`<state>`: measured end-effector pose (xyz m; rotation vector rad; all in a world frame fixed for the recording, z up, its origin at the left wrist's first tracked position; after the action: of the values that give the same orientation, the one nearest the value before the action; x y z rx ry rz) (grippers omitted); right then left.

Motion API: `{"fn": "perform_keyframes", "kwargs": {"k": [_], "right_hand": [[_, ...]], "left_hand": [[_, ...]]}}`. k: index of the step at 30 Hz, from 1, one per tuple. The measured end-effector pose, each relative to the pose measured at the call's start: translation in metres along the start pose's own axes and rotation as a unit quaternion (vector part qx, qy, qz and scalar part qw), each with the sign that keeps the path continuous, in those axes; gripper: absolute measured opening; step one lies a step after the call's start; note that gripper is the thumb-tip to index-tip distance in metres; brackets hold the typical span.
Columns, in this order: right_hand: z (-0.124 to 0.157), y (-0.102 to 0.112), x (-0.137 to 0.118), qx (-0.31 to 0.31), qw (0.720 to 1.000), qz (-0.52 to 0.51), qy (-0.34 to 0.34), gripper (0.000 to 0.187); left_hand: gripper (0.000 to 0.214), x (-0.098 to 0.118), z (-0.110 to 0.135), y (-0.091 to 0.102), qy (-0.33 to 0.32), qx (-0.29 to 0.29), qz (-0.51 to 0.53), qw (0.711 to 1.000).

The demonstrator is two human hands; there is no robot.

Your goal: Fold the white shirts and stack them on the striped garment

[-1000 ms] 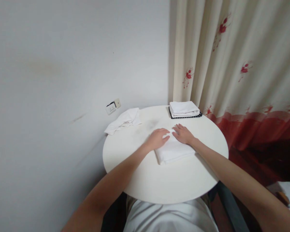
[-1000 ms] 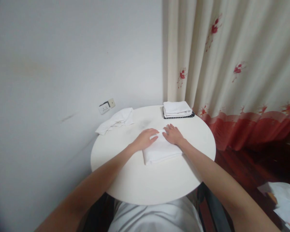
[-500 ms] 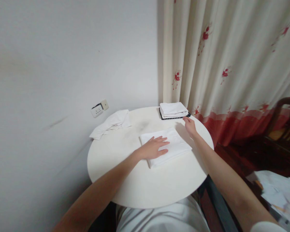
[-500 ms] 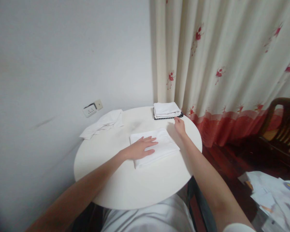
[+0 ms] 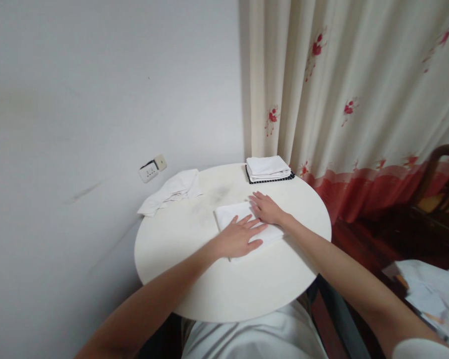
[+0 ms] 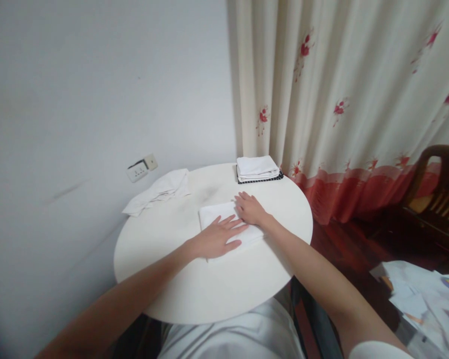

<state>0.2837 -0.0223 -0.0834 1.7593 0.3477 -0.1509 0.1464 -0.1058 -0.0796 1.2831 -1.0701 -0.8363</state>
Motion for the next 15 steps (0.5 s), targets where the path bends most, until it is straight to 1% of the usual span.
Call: {"fn": "perform_keyframes", "kwargs": {"k": [2,3,6,8,10,13,15], "right_hand": [[0.004,-0.01,-0.005,-0.036,0.999,0.038,0.005,0.055],[0.004,-0.013,-0.005,-0.044,0.998,0.047,0.004,0.056],[0.004,-0.017,-0.005,-0.047,0.997,0.054,-0.006,0.057],[0.003,-0.018,-0.004,-0.047,0.997,0.054,-0.008,0.057],[0.002,-0.019,-0.004,-0.046,0.998,0.05,-0.01,0.057],[0.002,-0.018,-0.003,-0.046,0.998,0.04,-0.026,0.057],[0.003,-0.019,-0.002,-0.048,0.997,0.033,-0.049,0.057]], "left_hand": [[0.056,0.002,0.004,0.001,-0.008,0.015,-0.003,1.0],[0.056,0.003,0.007,0.001,-0.011,0.024,-0.003,1.0],[0.052,0.004,0.02,0.004,-0.007,0.051,0.003,0.999],[0.05,0.0,0.031,0.005,0.005,0.065,0.015,0.998],[0.051,-0.008,0.044,0.006,0.031,0.076,0.03,0.996],[0.052,-0.023,0.067,0.006,0.103,0.096,0.054,0.989],[0.051,-0.03,0.082,0.006,0.145,0.123,0.056,0.98]]}}
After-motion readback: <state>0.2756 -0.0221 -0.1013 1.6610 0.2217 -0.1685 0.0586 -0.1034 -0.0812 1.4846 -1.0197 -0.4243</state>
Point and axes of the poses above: each hand's wrist, its own z-axis away from the middle knuckle, its own y-axis out of the back of the hand, x = y × z, the point moved 6 cm from there along -z, towards the middle knuckle, and after that the axes turned 15 degrees about -y, right-handed, at the moved point
